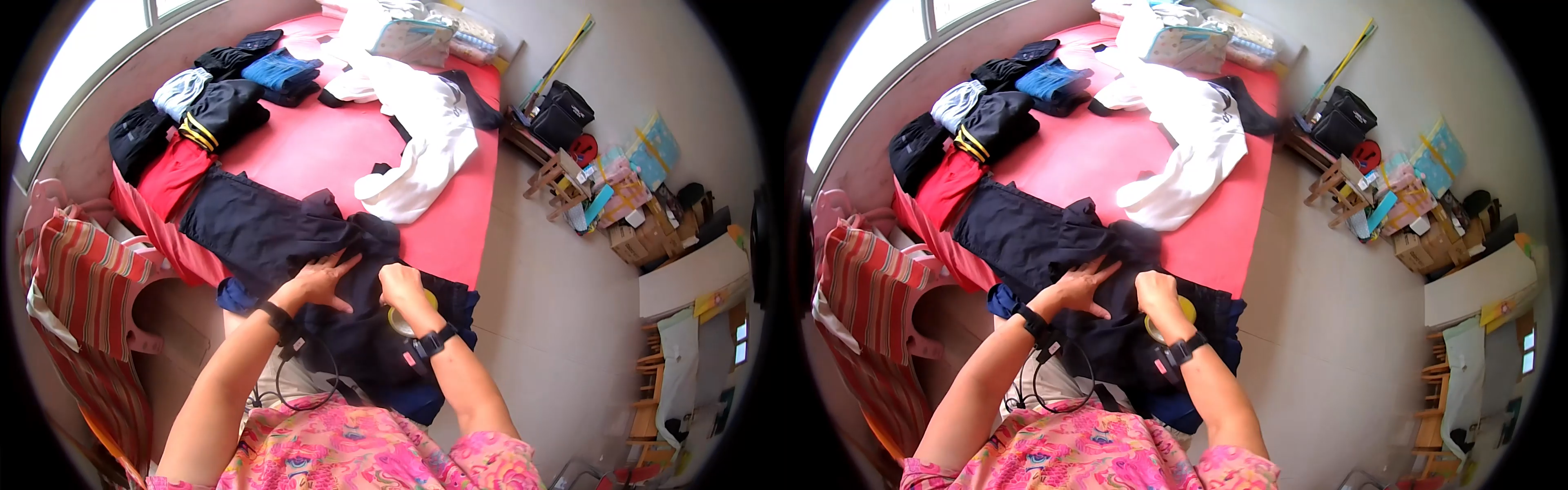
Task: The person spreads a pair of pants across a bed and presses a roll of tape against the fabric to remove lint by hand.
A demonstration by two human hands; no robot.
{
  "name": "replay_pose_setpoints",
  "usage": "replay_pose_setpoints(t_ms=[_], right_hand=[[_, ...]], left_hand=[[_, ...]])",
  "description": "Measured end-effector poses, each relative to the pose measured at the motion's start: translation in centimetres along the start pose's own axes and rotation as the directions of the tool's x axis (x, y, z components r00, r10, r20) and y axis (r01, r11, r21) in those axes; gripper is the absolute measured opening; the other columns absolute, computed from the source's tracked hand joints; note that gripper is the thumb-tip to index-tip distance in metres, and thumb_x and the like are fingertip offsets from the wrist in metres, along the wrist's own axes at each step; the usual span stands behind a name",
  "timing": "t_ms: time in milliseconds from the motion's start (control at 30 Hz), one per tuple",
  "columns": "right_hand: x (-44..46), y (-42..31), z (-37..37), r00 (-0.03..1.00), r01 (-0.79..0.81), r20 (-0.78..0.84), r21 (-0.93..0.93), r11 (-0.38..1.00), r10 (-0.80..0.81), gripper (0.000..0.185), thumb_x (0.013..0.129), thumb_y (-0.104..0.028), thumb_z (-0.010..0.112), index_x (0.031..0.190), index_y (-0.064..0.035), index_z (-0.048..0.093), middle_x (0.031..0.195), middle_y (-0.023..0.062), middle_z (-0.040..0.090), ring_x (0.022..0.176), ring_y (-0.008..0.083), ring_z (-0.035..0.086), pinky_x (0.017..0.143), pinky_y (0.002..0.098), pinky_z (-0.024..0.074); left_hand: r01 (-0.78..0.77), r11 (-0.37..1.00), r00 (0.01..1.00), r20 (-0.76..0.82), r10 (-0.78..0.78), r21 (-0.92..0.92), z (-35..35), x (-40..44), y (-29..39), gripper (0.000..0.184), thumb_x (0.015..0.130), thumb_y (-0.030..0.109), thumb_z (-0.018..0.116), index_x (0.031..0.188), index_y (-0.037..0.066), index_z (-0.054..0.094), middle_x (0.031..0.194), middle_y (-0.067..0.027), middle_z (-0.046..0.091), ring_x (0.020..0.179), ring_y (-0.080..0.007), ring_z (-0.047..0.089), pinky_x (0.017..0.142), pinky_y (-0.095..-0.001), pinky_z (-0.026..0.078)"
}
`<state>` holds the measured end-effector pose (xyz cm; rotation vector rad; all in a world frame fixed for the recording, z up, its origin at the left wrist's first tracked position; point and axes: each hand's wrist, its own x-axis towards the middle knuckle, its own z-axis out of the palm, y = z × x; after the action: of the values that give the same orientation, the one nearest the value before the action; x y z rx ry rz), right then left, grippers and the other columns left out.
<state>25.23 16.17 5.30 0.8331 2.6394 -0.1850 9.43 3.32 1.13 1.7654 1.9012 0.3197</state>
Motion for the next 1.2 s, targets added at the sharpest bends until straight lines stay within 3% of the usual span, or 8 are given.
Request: replay_pose_setpoints(t_ms=[200, 400, 467, 633, 833, 1000, 1033, 1200], right_hand=[[-0.7, 0.4, -5.7, 0.969, -0.057, 0.235, -0.085, 0.995, 0.076, 0.038, 0.058, -0.026, 0.085, 0.084, -0.0026, 0.068, 0.088, 0.015, 0.068, 0.089, 0.0306, 0.065, 0.077, 0.039, 0.0515], [-0.3, -1.9, -3.6, 0.998, 0.051, -0.037, -0.083, 0.995, -0.055, 0.034, 0.056, -0.022, 0.085, 0.078, -0.0033, 0.068, 0.08, 0.0157, 0.067, 0.081, 0.0315, 0.066, 0.069, 0.0402, 0.0534], [1.7, -2.6, -0.2, 0.986, 0.056, 0.163, -0.12, 0.991, -0.036, 0.037, 0.056, -0.022, 0.086, 0.082, -0.0018, 0.069, 0.085, 0.0167, 0.067, 0.084, 0.0314, 0.066, 0.071, 0.0386, 0.0539], [0.0, -1.3, -5.4, 0.974, 0.008, 0.225, -0.115, 0.993, 0.018, 0.046, 0.057, -0.029, 0.085, 0.091, -0.0039, 0.067, 0.095, 0.0142, 0.067, 0.094, 0.0301, 0.064, 0.078, 0.0403, 0.0519], [-2.6, 0.8, -8.4, 0.988, -0.103, 0.113, -0.062, 0.993, 0.109, 0.036, 0.057, -0.03, 0.085, 0.079, -0.0061, 0.068, 0.086, 0.0132, 0.068, 0.086, 0.0295, 0.065, 0.074, 0.0406, 0.0516], [1.6, -1.1, 0.7, 0.999, 0.034, 0.036, -0.108, 0.994, -0.03, 0.037, 0.057, -0.023, 0.085, 0.085, -0.0042, 0.069, 0.091, 0.0166, 0.067, 0.087, 0.0326, 0.066, 0.073, 0.0393, 0.0536], [1.9, -1.9, -1.2, 0.986, 0.035, 0.169, -0.133, 0.991, -0.012, 0.042, 0.057, -0.023, 0.085, 0.09, -0.0033, 0.069, 0.095, 0.0172, 0.067, 0.091, 0.0321, 0.065, 0.075, 0.0395, 0.0531], [-0.3, 0.7, -6.0, 0.97, -0.09, 0.214, -0.139, 0.986, 0.119, 0.043, 0.057, -0.028, 0.086, 0.088, -0.0046, 0.068, 0.095, 0.0139, 0.067, 0.092, 0.0305, 0.064, 0.077, 0.0408, 0.0514]], left_hand=[[-0.084, 0.995, 0.991, -0.104, 0.089, 0.053, 0.9, 0.2, -0.8, 0.115, 0.056, 0.058, 0.078, 0.147, 0.021, 0.02, 0.148, -0.0266, 0.016, 0.134, -0.0432, 0.025, 0.107, -0.0468, 0.028], [-0.07, 0.998, 0.993, -0.093, 0.07, 0.006, 1.1, 0.3, -0.9, 0.114, 0.055, 0.059, 0.077, 0.147, 0.021, 0.022, 0.147, -0.0269, 0.019, 0.134, -0.0431, 0.025, 0.108, -0.0464, 0.026], [-0.082, 0.996, 0.987, -0.136, 0.088, 0.044, 1.9, 0.3, -1.0, 0.114, 0.055, 0.06, 0.077, 0.146, 0.021, 0.022, 0.146, -0.027, 0.021, 0.134, -0.043, 0.026, 0.108, -0.0462, 0.026], [-0.125, 0.99, 0.969, -0.204, 0.137, 0.07, 1.8, 0.2, -1.2, 0.112, 0.056, 0.06, 0.076, 0.146, 0.021, 0.023, 0.144, -0.0275, 0.026, 0.133, -0.0429, 0.027, 0.108, -0.0457, 0.026], [-0.091, 0.996, 0.99, -0.11, 0.09, -0.009, 1.2, 0.4, -1.0, 0.113, 0.055, 0.06, 0.077, 0.146, 0.021, 0.023, 0.145, -0.0275, 0.024, 0.133, -0.0429, 0.027, 0.107, -0.0459, 0.027], [-0.079, 0.996, 0.988, -0.126, 0.085, 0.05, 1.7, 0.2, -0.7, 0.113, 0.056, 0.06, 0.077, 0.147, 0.021, 0.022, 0.145, -0.0273, 0.023, 0.135, -0.0423, 0.025, 0.108, -0.0456, 0.025], [-0.083, 0.992, 0.981, -0.165, 0.098, 0.096, 1.6, 0.3, -1.0, 0.112, 0.057, 0.06, 0.076, 0.147, 0.021, 0.021, 0.146, -0.0272, 0.023, 0.135, -0.0421, 0.024, 0.109, -0.0456, 0.024], [-0.096, 0.994, 0.984, -0.143, 0.103, 0.051, 1.3, 0.6, -1.2, 0.112, 0.057, 0.059, 0.077, 0.147, 0.021, 0.021, 0.146, -0.0267, 0.022, 0.135, -0.0416, 0.023, 0.109, -0.0452, 0.023]])
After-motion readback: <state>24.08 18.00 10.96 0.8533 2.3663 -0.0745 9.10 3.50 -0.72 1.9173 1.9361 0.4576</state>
